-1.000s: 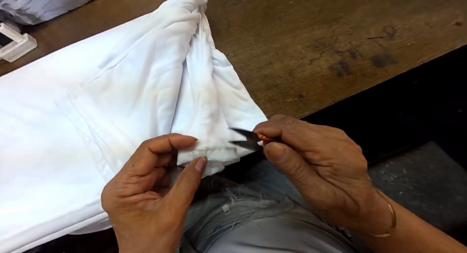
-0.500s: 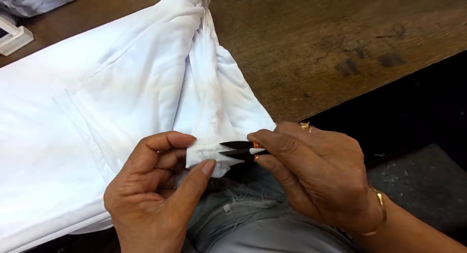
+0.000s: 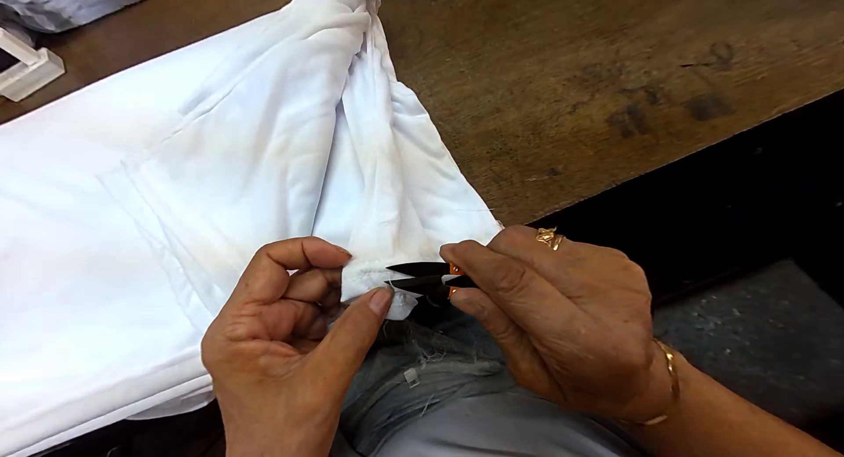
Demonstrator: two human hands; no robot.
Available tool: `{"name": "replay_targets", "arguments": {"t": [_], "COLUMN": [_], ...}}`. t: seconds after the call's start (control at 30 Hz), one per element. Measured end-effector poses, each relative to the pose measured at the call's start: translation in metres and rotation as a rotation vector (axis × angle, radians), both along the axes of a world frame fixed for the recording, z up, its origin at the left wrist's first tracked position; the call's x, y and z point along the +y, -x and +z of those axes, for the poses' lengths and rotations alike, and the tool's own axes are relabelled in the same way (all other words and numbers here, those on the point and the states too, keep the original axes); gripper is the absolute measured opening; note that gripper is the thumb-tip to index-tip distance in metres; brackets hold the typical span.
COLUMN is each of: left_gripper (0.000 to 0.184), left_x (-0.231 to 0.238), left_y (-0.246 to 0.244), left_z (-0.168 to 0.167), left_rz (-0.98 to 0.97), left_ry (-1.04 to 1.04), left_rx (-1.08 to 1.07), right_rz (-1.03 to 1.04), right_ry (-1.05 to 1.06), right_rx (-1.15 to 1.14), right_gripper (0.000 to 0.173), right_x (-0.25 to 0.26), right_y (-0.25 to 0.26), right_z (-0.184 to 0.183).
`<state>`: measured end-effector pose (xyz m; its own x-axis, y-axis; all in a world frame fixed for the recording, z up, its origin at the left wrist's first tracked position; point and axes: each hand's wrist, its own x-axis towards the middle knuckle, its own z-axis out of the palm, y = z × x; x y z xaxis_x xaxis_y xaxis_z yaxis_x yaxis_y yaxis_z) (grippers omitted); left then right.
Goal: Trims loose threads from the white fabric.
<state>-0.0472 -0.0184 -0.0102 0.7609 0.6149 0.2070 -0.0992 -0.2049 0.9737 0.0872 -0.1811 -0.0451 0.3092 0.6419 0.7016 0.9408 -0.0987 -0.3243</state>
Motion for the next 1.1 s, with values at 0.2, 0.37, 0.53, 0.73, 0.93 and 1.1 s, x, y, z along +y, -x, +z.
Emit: {"name": "replay_targets", "arguments": {"t": [0.2,0.37,0.53,0.73,0.93,1.1], "left_gripper": [0.036,0.038,0.037,0.037,0.042,0.029], "left_x": [-0.001,-0.002,0.000,0.000,-0.006,-0.002], "left_y": [0.000,0.000,0.000,-0.003,-0.005,-0.005], "left_z": [-0.001,-0.002,-0.002,-0.003,0.000,-0.003], "left_rz": [-0.007,0.016,-0.023,-0.077,-0.049,-0.108], "left_ry": [0.000,0.005,0.002,-0.016,0.008,-0.051], "left_rx": [-0.006,0.014,-0.016,-0.061,-0.014,-0.047], "right_rz": [-0.014,-0.004,0.102,0.221,0.143,0.316], "right_ry": [-0.011,-0.008,-0.097,-0.131,-0.234,-0.237], "right_rx": [-0.002,0.019,0.369,0.782,0.524,0.744], "right_gripper": [0.029,0.028,0.028,0.026,0.024,0.003], "right_x": [0.003,0.004,0.000,0.002,0.018,0.018], "right_y": [0.002,0.002,-0.003,0.000,0.009,0.005], "right_z": [0.000,0.001,0.003,0.003,0.006,0.003]}}
